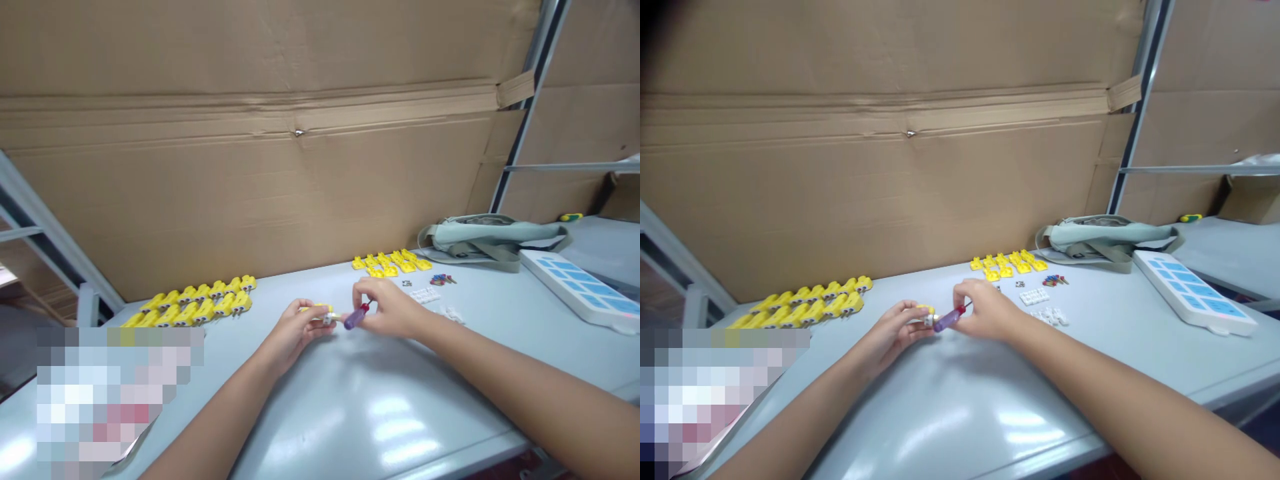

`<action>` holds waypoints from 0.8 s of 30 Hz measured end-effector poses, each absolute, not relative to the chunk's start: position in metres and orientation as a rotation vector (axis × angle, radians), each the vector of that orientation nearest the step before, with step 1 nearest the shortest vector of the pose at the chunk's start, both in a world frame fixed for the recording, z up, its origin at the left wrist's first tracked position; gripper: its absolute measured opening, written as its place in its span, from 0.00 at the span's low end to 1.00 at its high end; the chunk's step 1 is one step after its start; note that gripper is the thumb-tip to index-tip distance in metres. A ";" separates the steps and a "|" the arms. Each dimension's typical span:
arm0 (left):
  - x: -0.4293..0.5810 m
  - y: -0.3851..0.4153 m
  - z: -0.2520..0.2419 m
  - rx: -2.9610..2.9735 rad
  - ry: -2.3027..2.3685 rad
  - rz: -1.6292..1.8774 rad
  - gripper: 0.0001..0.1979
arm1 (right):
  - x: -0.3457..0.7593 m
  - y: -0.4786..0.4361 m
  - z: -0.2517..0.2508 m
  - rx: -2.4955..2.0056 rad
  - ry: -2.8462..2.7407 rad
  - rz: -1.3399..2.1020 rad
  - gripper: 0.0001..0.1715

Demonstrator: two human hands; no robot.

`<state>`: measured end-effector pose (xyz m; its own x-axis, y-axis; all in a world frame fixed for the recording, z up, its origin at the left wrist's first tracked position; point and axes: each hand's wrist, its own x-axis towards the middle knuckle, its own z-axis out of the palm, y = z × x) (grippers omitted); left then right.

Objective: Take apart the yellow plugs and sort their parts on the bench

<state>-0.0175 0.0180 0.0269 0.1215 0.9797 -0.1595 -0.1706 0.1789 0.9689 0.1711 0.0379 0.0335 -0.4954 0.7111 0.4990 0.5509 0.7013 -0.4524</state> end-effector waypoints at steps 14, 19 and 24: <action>0.002 0.004 0.025 1.057 0.912 1.026 0.12 | 0.155 0.030 0.032 -1.216 -2.440 -0.027 0.12; -0.001 0.007 0.018 1.378 0.983 0.899 0.15 | 0.156 0.038 0.026 -1.090 -2.506 0.025 0.14; 0.001 0.006 0.020 1.296 0.960 0.852 0.10 | 0.154 0.043 0.023 -1.032 -2.507 0.053 0.11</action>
<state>0.0009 0.0056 0.0200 0.3811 0.9197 -0.0947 0.0157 0.0960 0.9953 0.1540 0.0427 0.0229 -0.6328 0.6796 0.3711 0.6634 0.7230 -0.1930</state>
